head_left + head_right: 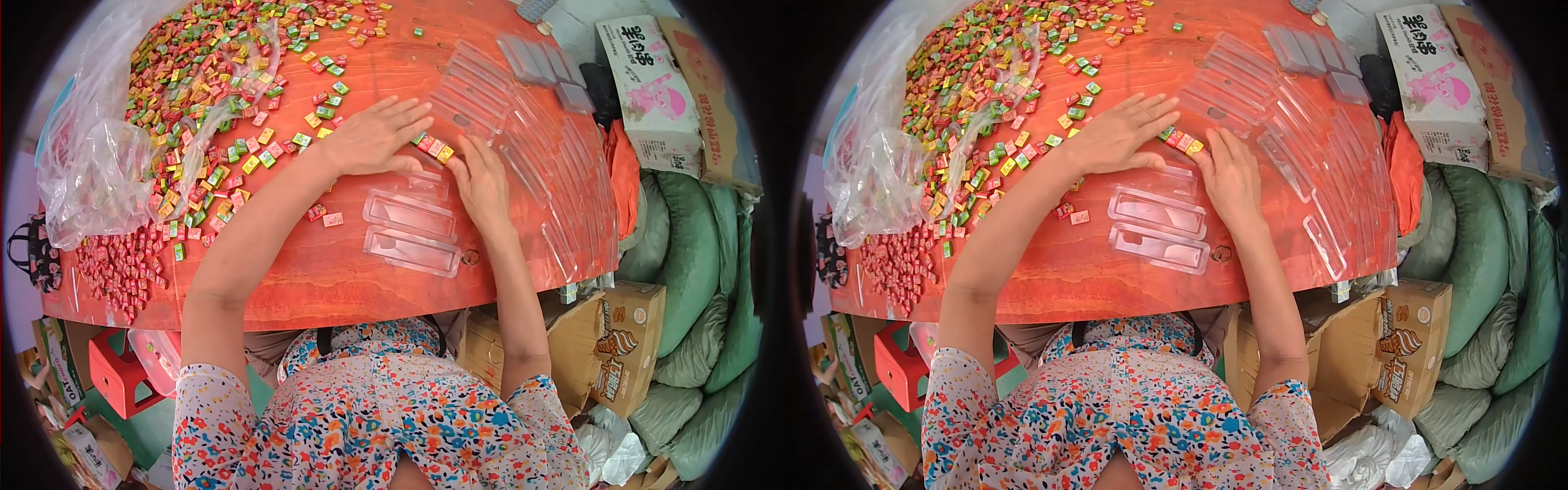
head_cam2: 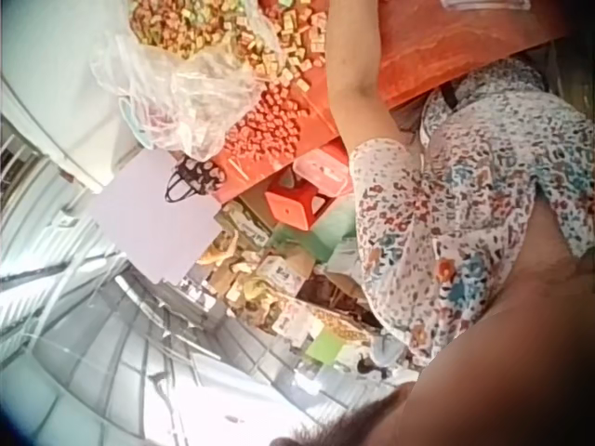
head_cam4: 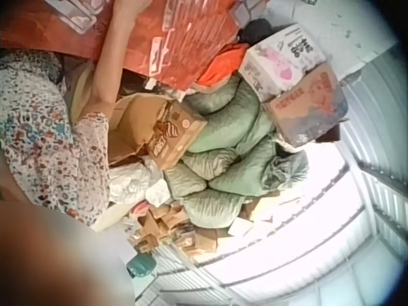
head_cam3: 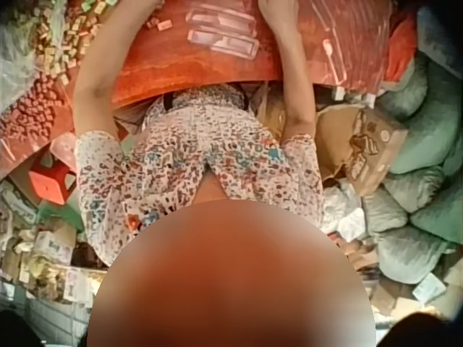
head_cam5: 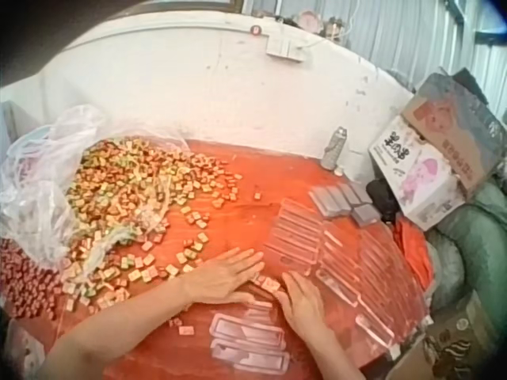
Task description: Packing small wrapped items into plastic trays and placing the finished sets into a cardboard box.
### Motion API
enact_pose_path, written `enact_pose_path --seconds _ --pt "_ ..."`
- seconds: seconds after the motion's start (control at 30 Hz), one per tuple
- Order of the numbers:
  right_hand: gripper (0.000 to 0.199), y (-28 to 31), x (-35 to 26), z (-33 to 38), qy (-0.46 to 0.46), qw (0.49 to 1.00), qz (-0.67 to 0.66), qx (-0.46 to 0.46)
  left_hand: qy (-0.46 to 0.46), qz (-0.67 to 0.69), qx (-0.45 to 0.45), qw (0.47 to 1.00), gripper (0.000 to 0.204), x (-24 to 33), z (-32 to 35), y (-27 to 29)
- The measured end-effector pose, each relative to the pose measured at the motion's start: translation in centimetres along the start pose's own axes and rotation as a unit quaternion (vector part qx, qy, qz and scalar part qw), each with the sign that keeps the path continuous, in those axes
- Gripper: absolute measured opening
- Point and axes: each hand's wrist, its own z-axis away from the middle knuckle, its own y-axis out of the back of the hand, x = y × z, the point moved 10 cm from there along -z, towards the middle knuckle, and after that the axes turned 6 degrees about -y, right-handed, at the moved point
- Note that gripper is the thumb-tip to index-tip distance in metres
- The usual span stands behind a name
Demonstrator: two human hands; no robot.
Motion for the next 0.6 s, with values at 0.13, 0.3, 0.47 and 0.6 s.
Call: enact_pose_path --seconds 0.13,0.3,0.47,0.6 --pt "0.062 -2.9 -1.5 0.9 0.057 0.991 0.007 -0.124 -0.017 -0.008 -0.070 0.997 0.086 1.1 0.2 -1.6" --pt "0.071 -4.5 -2.0 2.1 0.070 0.978 0.038 -0.194 -0.018 0.010 -0.106 0.994 0.089 1.4 0.9 -2.5" --pt "0.071 -4.9 -2.4 2.3 0.087 0.970 0.068 -0.215 -0.005 0.017 -0.088 0.996 0.091 1.4 1.5 -2.4" --pt "0.070 -5.1 -1.3 2.0 0.100 0.966 0.059 -0.232 0.031 0.025 -0.088 0.995 0.099 1.8 1.3 -2.8"
